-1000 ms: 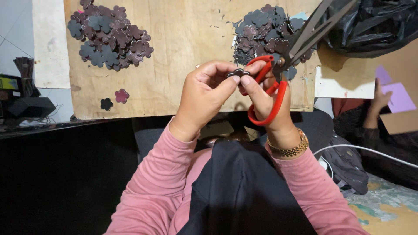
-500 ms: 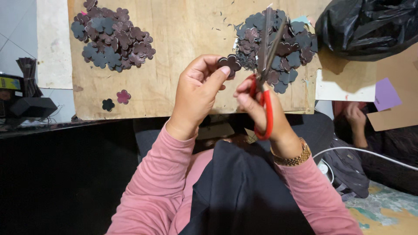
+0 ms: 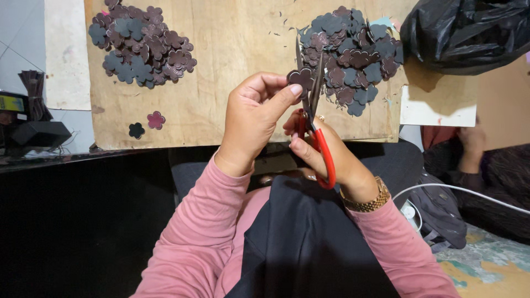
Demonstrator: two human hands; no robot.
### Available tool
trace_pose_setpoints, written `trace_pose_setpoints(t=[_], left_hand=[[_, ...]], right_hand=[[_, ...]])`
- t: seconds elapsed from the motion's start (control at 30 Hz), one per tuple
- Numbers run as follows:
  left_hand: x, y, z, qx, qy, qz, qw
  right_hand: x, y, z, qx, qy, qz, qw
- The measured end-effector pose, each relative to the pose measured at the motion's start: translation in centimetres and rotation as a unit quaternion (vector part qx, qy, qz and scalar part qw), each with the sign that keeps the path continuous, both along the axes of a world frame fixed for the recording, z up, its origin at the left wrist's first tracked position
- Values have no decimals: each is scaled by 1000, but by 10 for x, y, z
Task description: The person sits at a workbench holding red-handled scissors and trims excess material from the edges of small flower-shaped fabric pieces one at a time, placing each finished piece onto a growing pile on the table and occasionally reaching for the next untrimmed piece.
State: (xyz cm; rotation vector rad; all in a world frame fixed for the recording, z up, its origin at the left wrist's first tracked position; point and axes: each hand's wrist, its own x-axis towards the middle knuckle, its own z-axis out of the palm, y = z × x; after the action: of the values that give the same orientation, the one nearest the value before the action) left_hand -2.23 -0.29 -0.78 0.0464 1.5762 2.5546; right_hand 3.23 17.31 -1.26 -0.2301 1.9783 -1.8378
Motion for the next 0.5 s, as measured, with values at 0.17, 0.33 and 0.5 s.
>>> trace_pose_setpoints(t=[0.17, 0.33, 0.5], left_hand=[[1, 1, 0, 0, -4, 10, 1000], [1, 4, 1, -3, -8, 19, 1000], [1, 7, 0, -15, 5, 29, 999]], right_hand=[[-2, 1, -3, -22, 72, 20, 997], [-3, 4, -11, -27, 57, 20, 998], [-4, 3, -19, -47, 46, -2, 998]])
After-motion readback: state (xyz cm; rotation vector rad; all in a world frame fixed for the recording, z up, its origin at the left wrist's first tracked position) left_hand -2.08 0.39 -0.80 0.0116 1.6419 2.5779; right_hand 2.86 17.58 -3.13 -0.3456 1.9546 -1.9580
